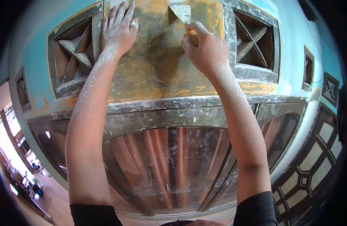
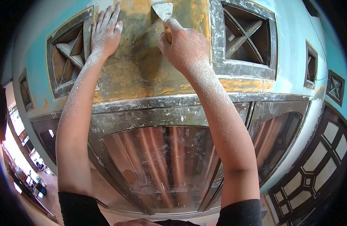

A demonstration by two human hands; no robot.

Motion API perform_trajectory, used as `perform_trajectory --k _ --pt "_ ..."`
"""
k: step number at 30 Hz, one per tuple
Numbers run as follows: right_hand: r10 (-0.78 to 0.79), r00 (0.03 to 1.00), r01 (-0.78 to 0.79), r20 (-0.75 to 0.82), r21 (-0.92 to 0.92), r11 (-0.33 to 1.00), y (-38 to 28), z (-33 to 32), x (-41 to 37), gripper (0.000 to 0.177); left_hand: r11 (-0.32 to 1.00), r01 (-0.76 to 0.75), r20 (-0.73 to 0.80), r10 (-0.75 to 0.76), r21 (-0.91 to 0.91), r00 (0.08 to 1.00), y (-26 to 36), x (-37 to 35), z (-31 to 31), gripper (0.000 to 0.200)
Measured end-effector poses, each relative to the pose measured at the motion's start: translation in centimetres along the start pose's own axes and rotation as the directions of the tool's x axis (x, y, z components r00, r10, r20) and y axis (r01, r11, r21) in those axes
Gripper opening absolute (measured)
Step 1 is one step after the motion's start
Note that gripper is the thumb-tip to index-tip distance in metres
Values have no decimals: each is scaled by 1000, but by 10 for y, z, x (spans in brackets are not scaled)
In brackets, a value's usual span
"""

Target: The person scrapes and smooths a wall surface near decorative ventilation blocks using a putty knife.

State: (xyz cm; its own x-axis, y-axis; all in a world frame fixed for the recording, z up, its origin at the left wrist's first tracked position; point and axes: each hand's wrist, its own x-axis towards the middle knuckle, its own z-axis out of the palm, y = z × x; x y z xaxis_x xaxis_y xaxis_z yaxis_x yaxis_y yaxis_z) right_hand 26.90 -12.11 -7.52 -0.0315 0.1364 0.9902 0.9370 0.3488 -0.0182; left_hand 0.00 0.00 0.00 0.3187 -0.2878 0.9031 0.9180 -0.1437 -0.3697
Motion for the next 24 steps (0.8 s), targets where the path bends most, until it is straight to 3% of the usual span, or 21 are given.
perform_trajectory --k 2,14,16,18,21,23,24 --pt "-25 1000 25 10 -29 999 1 1 1 31 1000 11 -2 -11 29 1000 2 -1 2 58" --pt "-12 998 10 -55 -24 1000 -9 -1 8 32 999 44 -7 -44 29 999 4 -2 -1 58" --pt "-11 1000 10 -7 -28 1000 -5 -2 2 35 998 61 -5 -61 10 998 13 -2 -16 59" --pt "-20 999 21 31 -29 999 1 -7 2 38 985 165 157 -154 -59 976 28 2 -40 63" --pt "45 996 -43 74 -31 999 26 -20 2 32 988 151 135 -145 -29 980 28 -6 -41 63" --pt "-144 983 153 -112 85 985 77 -13 11 38 990 139 142 -136 -12 981 25 -10 -41 64" --pt "-151 984 160 -91 98 982 101 -15 23 39 993 120 152 -120 9 981 23 -12 -40 66"
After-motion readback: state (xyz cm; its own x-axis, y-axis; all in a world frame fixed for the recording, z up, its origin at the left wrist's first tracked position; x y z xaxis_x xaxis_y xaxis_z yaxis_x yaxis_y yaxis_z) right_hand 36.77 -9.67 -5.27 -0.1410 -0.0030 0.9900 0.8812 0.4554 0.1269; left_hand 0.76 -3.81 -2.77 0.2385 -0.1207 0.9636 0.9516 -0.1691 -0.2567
